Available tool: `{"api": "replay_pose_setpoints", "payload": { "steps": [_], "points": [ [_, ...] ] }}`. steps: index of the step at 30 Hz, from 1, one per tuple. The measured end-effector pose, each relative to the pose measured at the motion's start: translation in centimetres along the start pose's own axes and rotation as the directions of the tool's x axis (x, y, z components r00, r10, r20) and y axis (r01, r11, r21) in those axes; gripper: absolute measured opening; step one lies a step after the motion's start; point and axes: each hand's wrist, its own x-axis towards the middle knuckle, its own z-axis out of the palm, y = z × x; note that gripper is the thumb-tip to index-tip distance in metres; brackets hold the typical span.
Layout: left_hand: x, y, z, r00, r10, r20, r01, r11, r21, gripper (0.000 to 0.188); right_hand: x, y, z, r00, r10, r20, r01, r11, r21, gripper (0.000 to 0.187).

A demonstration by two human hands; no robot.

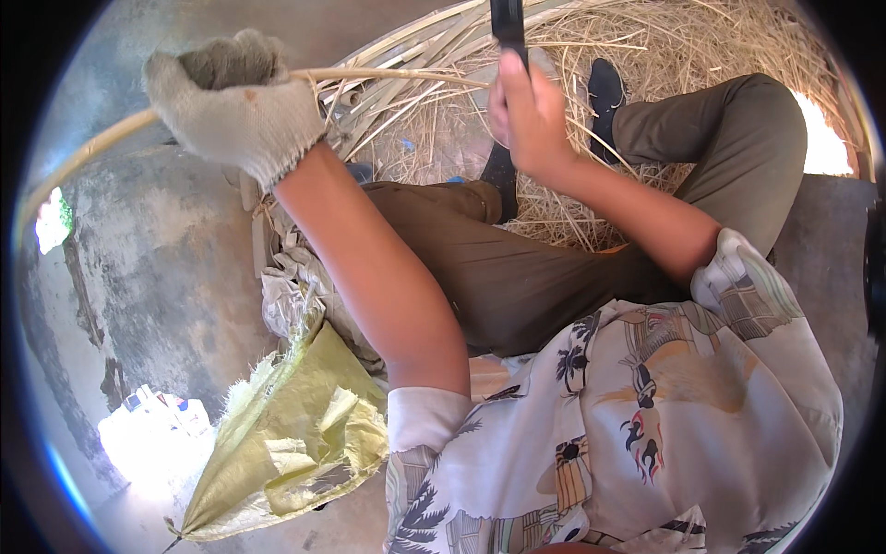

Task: The person sits cross-legged on the floor and uses a knife to split a long bamboo stick into thin strips. The person holds the bamboo with a gloved left hand and repeatedly slices it with the knife in the right hand, creating a pile of bamboo strips.

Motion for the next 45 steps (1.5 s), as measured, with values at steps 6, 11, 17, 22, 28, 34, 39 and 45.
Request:
{"api": "replay_pose_setpoints", "payload": {
  "steps": [6, 11, 17, 22, 28, 34, 39, 45],
  "points": [
    [0.7, -1.0, -0.5, 0.99, -0.099, -0.102, 0.095, 0.994, -0.046, 0.039, 2.7, -0.6, -1.4, 0.961, 0.266, -0.075, -0.266, 0.816, -0.513, 0.05],
    [-0.6, -0.9, -1.0, 0.994, -0.091, 0.063, 0.098, 0.989, -0.107, 0.039, 2.4, -3.1, -1.4, 0.99, -0.13, -0.049, 0.112, 0.955, -0.276, 0.047],
    [-3.1, -1.0, 3.6, 0.986, -0.007, 0.166, 0.009, 1.0, -0.013, 0.039, 1.3, -3.4, -1.8, 0.999, -0.013, 0.034, 0.022, 0.955, -0.297, 0.045],
    [-2.8, -2.3, 6.1, 0.949, -0.115, 0.292, 0.202, 0.936, -0.288, 0.038, 0.1, -1.8, -4.5, 0.804, 0.593, 0.041, -0.557, 0.776, -0.297, 0.056],
    [-5.4, -1.1, 9.5, 0.959, -0.021, 0.283, 0.073, 0.982, -0.174, 0.033, 0.8, -2.5, -3.9, 0.95, -0.148, -0.276, 0.135, 0.989, -0.065, 0.05],
    [-5.9, -1.3, 13.3, 0.988, -0.155, -0.022, 0.154, 0.988, -0.03, 0.033, 0.0, -5.7, -6.2, 0.834, 0.539, -0.119, -0.543, 0.84, 0.003, 0.049],
    [-5.7, -1.5, 13.1, 0.994, -0.092, 0.053, 0.091, 0.996, 0.012, 0.027, 0.3, -5.2, -4.9, 0.954, 0.178, -0.241, -0.163, 0.983, 0.082, 0.048],
    [-4.0, -2.1, 10.8, 0.991, -0.13, -0.014, 0.13, 0.991, 0.024, 0.017, 1.5, -7.0, -5.8, 0.946, 0.214, -0.245, -0.273, 0.933, -0.236, 0.054]
  ]
}}
